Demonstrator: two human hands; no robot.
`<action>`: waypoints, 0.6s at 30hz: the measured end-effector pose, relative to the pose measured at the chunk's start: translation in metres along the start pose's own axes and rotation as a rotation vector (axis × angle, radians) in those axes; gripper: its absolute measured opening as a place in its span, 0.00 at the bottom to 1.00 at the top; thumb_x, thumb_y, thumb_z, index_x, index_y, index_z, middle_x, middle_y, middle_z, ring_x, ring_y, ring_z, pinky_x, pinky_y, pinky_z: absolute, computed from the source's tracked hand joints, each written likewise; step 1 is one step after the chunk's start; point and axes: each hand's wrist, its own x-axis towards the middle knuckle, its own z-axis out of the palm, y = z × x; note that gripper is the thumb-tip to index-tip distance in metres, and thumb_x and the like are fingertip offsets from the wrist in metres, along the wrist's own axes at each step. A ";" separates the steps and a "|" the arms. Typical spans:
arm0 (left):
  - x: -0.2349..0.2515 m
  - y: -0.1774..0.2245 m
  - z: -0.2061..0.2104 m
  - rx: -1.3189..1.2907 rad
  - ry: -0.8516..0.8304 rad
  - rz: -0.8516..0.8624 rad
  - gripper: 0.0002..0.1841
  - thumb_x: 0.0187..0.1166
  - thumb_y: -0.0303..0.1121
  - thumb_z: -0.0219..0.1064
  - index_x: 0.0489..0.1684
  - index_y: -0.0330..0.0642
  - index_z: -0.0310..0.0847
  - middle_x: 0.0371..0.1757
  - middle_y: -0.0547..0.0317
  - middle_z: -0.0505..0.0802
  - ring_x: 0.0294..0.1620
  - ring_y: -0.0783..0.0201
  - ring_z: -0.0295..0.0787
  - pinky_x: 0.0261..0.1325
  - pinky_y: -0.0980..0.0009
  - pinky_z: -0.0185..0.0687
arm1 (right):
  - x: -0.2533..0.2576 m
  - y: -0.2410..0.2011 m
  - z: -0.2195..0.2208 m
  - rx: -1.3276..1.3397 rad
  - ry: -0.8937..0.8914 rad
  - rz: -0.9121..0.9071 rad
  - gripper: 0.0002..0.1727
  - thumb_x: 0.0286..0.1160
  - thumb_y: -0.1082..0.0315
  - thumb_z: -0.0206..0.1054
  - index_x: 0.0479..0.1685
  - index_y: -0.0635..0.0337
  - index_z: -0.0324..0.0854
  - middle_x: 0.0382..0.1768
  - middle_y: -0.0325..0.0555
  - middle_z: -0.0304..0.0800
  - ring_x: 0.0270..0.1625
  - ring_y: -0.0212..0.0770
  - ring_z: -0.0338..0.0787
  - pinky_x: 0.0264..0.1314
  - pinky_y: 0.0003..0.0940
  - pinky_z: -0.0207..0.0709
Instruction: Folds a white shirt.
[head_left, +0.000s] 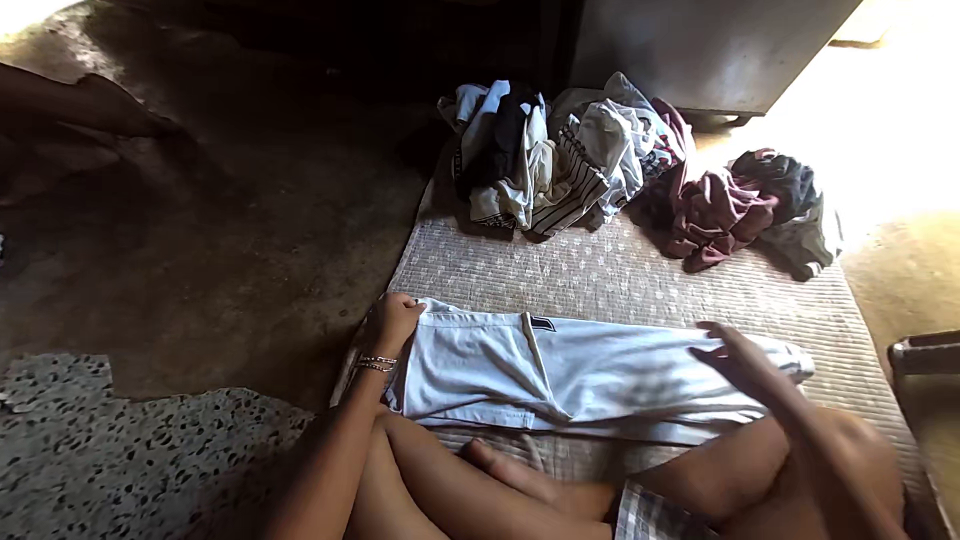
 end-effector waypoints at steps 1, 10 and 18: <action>0.002 0.003 -0.003 -0.033 0.028 -0.007 0.18 0.84 0.38 0.68 0.45 0.25 0.87 0.50 0.25 0.90 0.58 0.29 0.85 0.63 0.30 0.71 | 0.003 0.027 -0.016 -0.047 0.058 0.091 0.33 0.80 0.66 0.71 0.81 0.73 0.67 0.72 0.80 0.73 0.68 0.75 0.81 0.68 0.66 0.75; 0.016 -0.010 0.024 -0.453 0.023 -0.117 0.26 0.84 0.38 0.69 0.70 0.25 0.71 0.64 0.27 0.83 0.62 0.39 0.82 0.67 0.41 0.73 | 0.010 0.122 -0.029 0.063 -0.071 0.552 0.38 0.90 0.45 0.56 0.74 0.80 0.71 0.73 0.79 0.75 0.80 0.71 0.73 0.83 0.67 0.59; 0.014 -0.041 0.021 -0.598 -0.226 0.187 0.16 0.84 0.24 0.61 0.69 0.34 0.77 0.66 0.48 0.86 0.62 0.66 0.81 0.65 0.65 0.76 | 0.006 0.131 -0.041 0.612 -0.114 0.417 0.15 0.83 0.72 0.63 0.63 0.68 0.74 0.43 0.44 0.86 0.40 0.30 0.85 0.49 0.32 0.82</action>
